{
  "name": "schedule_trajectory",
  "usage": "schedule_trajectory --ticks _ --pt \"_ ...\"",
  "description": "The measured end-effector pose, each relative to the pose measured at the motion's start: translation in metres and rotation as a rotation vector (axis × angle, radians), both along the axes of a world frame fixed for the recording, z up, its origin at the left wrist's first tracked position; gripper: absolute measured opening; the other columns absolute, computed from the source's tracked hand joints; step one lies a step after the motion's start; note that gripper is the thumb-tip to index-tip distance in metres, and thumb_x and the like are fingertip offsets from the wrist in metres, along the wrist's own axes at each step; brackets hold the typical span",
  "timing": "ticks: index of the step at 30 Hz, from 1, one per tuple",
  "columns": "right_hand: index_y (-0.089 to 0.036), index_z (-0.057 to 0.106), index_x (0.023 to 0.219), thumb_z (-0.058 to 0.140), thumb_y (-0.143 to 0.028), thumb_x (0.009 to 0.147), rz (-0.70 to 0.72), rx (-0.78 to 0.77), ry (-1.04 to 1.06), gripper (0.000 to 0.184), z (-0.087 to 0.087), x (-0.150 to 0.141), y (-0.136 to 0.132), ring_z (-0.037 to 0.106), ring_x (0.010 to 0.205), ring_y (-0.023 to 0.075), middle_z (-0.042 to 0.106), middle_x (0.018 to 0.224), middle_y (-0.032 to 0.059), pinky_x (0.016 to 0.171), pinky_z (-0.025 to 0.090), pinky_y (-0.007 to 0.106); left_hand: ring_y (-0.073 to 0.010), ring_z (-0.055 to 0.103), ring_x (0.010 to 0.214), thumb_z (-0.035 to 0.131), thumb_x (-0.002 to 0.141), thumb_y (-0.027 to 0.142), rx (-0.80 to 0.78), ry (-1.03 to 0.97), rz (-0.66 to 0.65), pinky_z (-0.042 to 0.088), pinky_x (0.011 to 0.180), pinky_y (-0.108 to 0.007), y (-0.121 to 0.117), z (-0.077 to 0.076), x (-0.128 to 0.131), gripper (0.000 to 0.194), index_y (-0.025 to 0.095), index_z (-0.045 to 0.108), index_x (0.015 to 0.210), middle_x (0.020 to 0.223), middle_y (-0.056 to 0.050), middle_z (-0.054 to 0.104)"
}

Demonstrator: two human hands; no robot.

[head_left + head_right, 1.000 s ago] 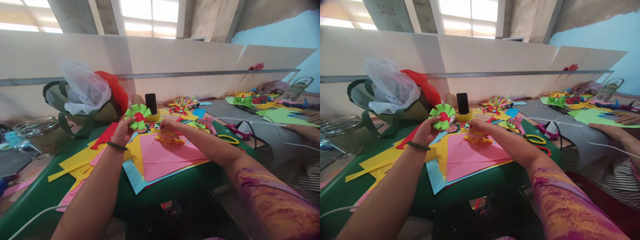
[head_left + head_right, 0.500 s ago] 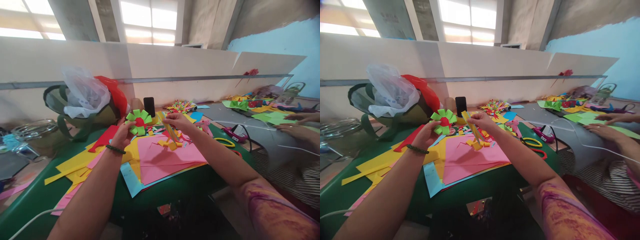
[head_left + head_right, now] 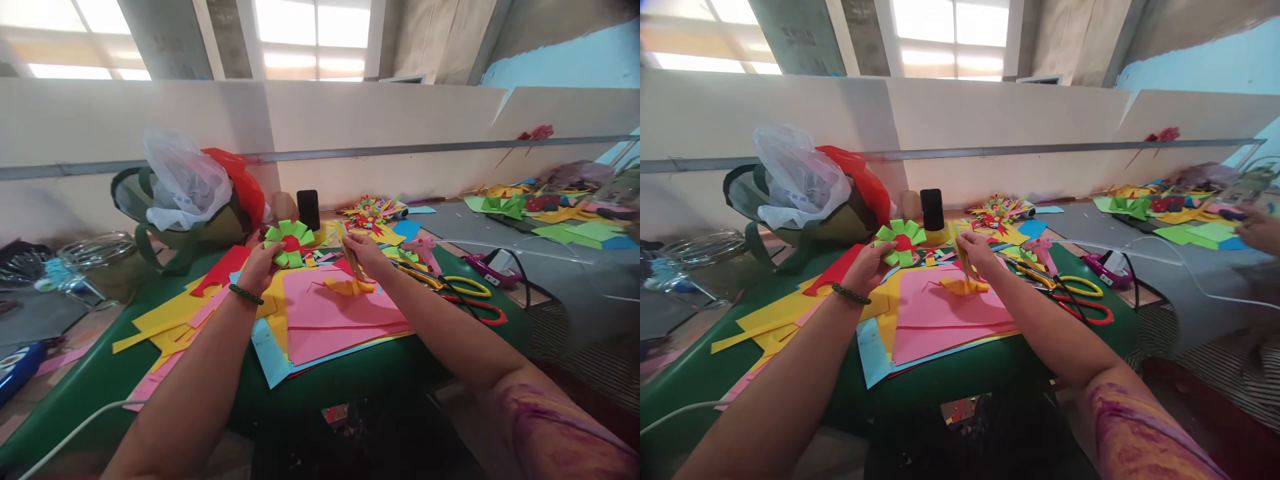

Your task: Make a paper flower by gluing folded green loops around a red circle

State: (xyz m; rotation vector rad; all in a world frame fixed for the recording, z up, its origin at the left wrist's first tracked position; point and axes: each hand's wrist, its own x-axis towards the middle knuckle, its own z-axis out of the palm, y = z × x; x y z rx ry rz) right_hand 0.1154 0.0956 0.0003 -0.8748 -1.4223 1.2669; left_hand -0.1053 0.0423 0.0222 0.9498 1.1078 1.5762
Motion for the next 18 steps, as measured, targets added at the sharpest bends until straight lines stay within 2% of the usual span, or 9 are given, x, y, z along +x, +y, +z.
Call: schedule_trajectory --ticks 2,5,8,14,18 --pt "-0.020 0.056 0.071 0.075 -0.060 0.059 -0.035 0.070 0.048 0.046 0.002 -0.001 -0.003 0.047 0.056 0.0095 0.054 0.060 -0.0043 0.052 0.037 0.021 -0.0078 0.051 0.044 0.071 0.058 0.018 -0.013 0.018 0.006 0.046 0.046 -0.020 -0.001 0.000 0.002 0.022 0.017 0.052 0.068 0.051 0.008 0.052" --pt "-0.018 0.061 0.069 0.077 -0.060 0.057 0.010 0.156 0.083 0.046 0.002 -0.009 -0.011 0.046 0.055 0.0090 0.054 0.060 -0.0036 0.052 0.036 0.023 -0.0062 0.046 0.042 0.073 0.056 0.020 -0.009 0.031 0.009 0.045 0.045 -0.019 -0.003 -0.001 0.006 0.025 0.018 0.050 0.066 0.049 0.009 0.049" --pt "-0.016 0.063 0.064 0.078 -0.057 0.055 0.071 0.133 0.045 0.045 -0.002 -0.019 -0.016 0.042 0.051 0.0078 0.053 0.055 -0.0037 0.050 0.034 0.023 -0.0065 0.047 0.044 0.074 0.052 0.022 0.002 0.061 -0.001 0.043 0.043 -0.018 -0.006 -0.001 0.010 0.028 0.018 0.051 0.066 0.051 0.009 0.050" --pt "-0.015 0.064 0.059 0.081 -0.053 0.051 0.096 0.080 -0.021 0.043 -0.010 -0.026 -0.019 0.045 0.050 0.0080 0.057 0.054 -0.0022 0.048 0.032 0.022 -0.0065 0.045 0.042 0.074 0.048 0.026 -0.026 0.149 -0.006 0.037 0.040 -0.018 -0.009 0.001 0.015 0.028 0.018 0.052 0.063 0.047 0.008 0.050" --pt "-0.015 0.066 0.062 0.080 -0.052 0.055 0.036 0.114 -0.003 0.040 -0.007 -0.023 -0.021 0.047 0.052 0.0089 0.058 0.056 -0.0013 0.049 0.035 0.023 -0.0070 0.046 0.042 0.072 0.047 0.025 -0.036 0.178 0.007 0.038 0.042 -0.019 -0.011 0.004 0.015 0.026 0.017 0.055 0.064 0.048 0.007 0.053"
